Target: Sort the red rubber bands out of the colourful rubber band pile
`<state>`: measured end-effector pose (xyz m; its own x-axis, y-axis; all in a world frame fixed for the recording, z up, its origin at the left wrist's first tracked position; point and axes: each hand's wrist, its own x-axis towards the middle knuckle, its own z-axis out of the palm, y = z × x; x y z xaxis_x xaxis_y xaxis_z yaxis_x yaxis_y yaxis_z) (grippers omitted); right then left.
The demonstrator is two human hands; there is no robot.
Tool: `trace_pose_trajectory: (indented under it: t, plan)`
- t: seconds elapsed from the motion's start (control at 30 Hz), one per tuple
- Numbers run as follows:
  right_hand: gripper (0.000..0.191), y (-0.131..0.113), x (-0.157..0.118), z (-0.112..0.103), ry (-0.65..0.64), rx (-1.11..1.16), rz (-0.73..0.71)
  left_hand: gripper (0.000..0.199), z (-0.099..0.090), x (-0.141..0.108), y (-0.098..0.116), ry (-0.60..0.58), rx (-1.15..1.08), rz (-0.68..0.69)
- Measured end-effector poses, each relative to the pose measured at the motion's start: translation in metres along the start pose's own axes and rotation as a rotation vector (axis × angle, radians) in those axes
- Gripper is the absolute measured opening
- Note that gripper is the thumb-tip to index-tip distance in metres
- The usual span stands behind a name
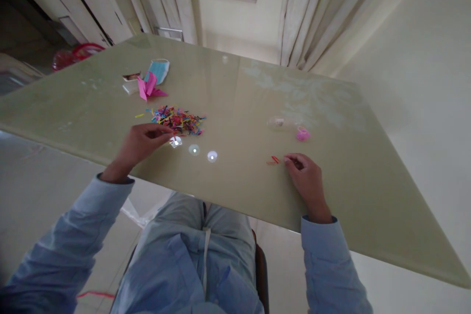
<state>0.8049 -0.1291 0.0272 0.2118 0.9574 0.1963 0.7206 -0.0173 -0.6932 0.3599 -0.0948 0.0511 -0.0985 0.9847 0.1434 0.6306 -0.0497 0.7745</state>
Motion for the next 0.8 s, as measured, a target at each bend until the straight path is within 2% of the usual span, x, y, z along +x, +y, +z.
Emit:
trace_pose_trajectory:
  t: [0.13,0.3,0.6,0.8]
  plan:
    - [0.031,0.002,0.0,0.0,0.017,0.005,0.014,0.027,0.006,0.006,0.009,-0.046,0.271,0.086]
    - [0.032,0.004,0.0,0.0,0.023,0.015,0.011,0.026,0.013,0.015,0.014,-0.125,0.477,0.097]
    - [0.03,0.002,0.0,0.0,0.006,-0.01,0.025,0.027,0.009,0.022,0.003,-0.21,0.464,0.078]
    - [0.029,0.003,0.0,0.0,0.01,0.008,0.02,0.024,0.013,0.023,0.002,-0.213,0.565,0.086]
